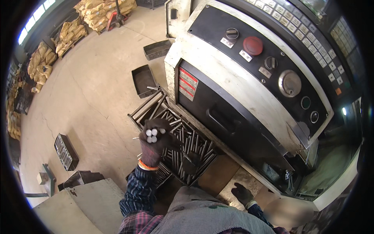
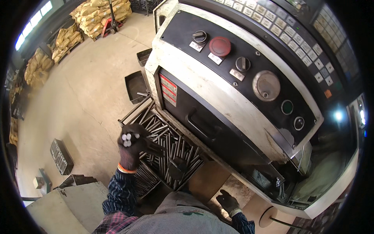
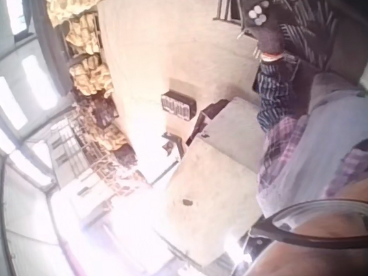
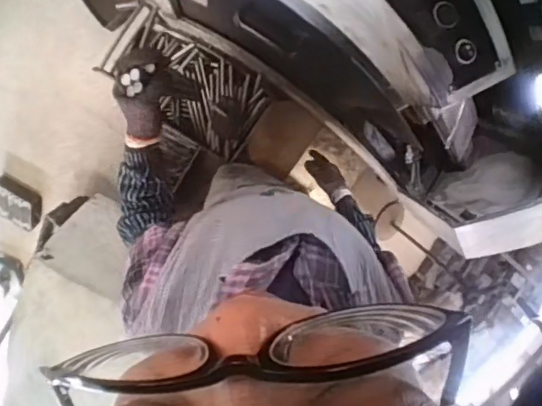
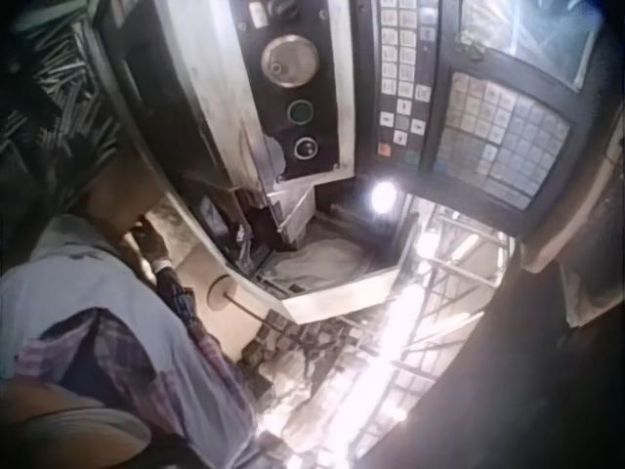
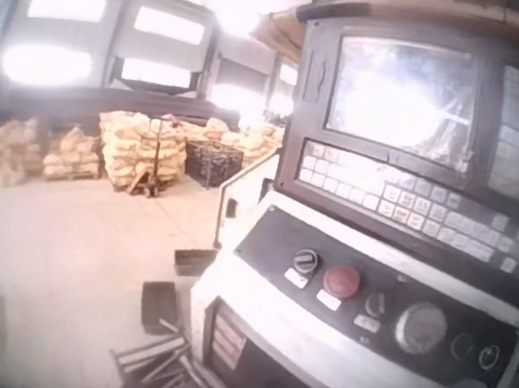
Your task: The person operates a CNC lathe, loading metal rods into the chuck, securing them, and starting the machine. They then remove the processed rods and place them into a bin. The person repeats this cycle multiple times.
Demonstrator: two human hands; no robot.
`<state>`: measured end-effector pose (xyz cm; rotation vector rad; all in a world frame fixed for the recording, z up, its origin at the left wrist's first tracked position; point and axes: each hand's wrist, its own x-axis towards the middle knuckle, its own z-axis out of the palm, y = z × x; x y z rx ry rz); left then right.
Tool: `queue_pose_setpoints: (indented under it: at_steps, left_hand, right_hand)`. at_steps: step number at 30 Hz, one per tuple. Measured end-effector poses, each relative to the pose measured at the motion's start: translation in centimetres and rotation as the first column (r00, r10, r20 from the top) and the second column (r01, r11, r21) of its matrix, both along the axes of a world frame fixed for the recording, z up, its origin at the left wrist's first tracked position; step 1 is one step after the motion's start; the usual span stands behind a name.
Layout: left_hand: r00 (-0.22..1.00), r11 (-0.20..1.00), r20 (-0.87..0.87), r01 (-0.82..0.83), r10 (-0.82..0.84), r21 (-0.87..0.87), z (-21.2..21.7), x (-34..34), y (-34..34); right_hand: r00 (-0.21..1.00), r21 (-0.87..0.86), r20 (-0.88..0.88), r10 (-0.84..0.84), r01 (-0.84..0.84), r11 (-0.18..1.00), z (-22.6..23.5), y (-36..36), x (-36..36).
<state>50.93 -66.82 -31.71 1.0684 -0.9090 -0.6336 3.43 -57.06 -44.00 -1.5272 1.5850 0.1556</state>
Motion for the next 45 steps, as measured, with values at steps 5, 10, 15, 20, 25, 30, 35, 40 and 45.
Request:
queue_pose_setpoints:
  at_steps: [5,10,15,20,25,30,35,40,45]
  left_hand:
    - [0.954,0.967,-0.163,0.253,-0.251,-0.01,-0.7,-6.3,3.6]
    - [0.916,0.908,-0.016,0.4,-0.401,0.123,3.6,-12.4,5.6]
    - [0.786,0.799,-0.158,0.601,-0.598,-0.033,7.2,-18.9,5.9]
    - [0.594,0.565,-0.041,0.739,-0.803,-0.366,10.7,-27.4,3.0]
    - [0.427,0.377,0.065,0.851,-0.902,-0.366,15.0,-39.7,0.3]
    - [0.292,0.12,0.486,0.928,-0.824,-0.353,17.1,-53.7,-1.9]
    - [0.077,-0.067,0.63,0.977,-0.773,-0.202,12.0,-65.3,-0.4]
    - [-0.1,-0.222,0.844,0.975,-0.527,-0.023,8.6,-71.0,-0.6]
    - [-0.659,-0.589,0.137,0.535,-0.739,-0.606,1.3,-75.9,0.1]
  right_hand:
    - [0.941,-0.015,0.337,0.037,-0.034,0.999,1.3,-2.2,3.7]
    - [0.856,0.001,0.517,0.006,-0.008,1.0,7.6,-2.0,5.1]
    - [0.899,-0.099,0.417,0.131,-0.098,0.99,10.5,-0.9,0.6]
    - [0.898,-0.128,0.438,0.027,0.033,0.991,13.5,0.7,-7.2]
    - [0.707,0.042,0.632,-0.318,0.378,0.925,18.1,2.3,-17.4]
    - [0.292,0.462,0.679,-0.673,0.543,0.701,20.5,2.5,-26.3]
    - [0.329,0.078,0.85,-0.412,0.695,0.715,16.2,2.5,-30.2]
    - [0.397,-0.063,0.711,-0.58,0.858,0.51,12.0,0.7,-33.5]
    - [0.091,0.164,0.679,-0.728,0.948,0.271,7.6,-2.1,-36.1]
